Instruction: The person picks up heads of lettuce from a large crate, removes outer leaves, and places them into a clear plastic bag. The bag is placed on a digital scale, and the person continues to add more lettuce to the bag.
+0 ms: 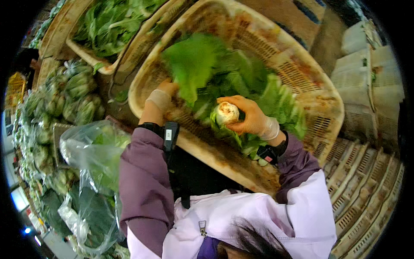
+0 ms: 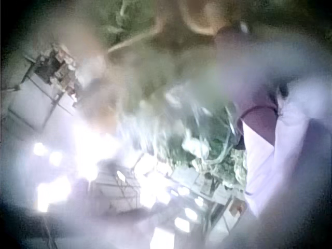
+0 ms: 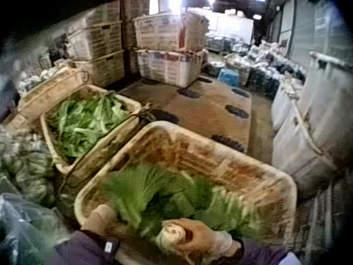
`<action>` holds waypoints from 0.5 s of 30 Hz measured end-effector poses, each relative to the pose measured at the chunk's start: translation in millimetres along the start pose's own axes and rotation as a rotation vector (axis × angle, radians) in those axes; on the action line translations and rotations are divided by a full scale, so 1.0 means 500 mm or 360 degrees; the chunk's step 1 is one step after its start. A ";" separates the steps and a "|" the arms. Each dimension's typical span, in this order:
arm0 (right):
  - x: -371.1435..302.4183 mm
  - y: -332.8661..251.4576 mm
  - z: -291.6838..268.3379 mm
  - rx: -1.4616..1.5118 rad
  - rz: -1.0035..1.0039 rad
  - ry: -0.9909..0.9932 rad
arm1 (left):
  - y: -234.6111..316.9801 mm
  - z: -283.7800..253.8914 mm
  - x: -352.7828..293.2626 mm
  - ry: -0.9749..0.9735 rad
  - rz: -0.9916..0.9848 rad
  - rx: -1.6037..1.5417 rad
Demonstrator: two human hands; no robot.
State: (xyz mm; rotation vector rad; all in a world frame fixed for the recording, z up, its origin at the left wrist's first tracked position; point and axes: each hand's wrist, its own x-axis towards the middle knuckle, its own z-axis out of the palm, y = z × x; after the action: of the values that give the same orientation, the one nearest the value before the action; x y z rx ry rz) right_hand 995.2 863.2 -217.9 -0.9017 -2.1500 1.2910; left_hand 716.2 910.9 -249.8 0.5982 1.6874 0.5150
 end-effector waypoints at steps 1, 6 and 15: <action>-0.020 -0.009 -0.013 0.0361 0.0189 0.0010 | -0.010 0.003 0.022 0.0027 -0.0025 0.0153; -0.043 -0.029 -0.030 0.1397 0.0454 0.0184 | -0.018 0.017 0.042 0.0324 -0.0038 0.1190; -0.017 -0.098 -0.005 0.1698 0.0280 0.0279 | -0.010 0.060 -0.255 -0.0445 0.1147 0.0520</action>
State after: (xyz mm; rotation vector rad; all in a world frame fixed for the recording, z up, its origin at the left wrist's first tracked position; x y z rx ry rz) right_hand 988.0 841.7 -173.5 -0.6742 -0.9722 2.0085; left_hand 764.9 826.1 -162.7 1.4699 1.2630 0.6249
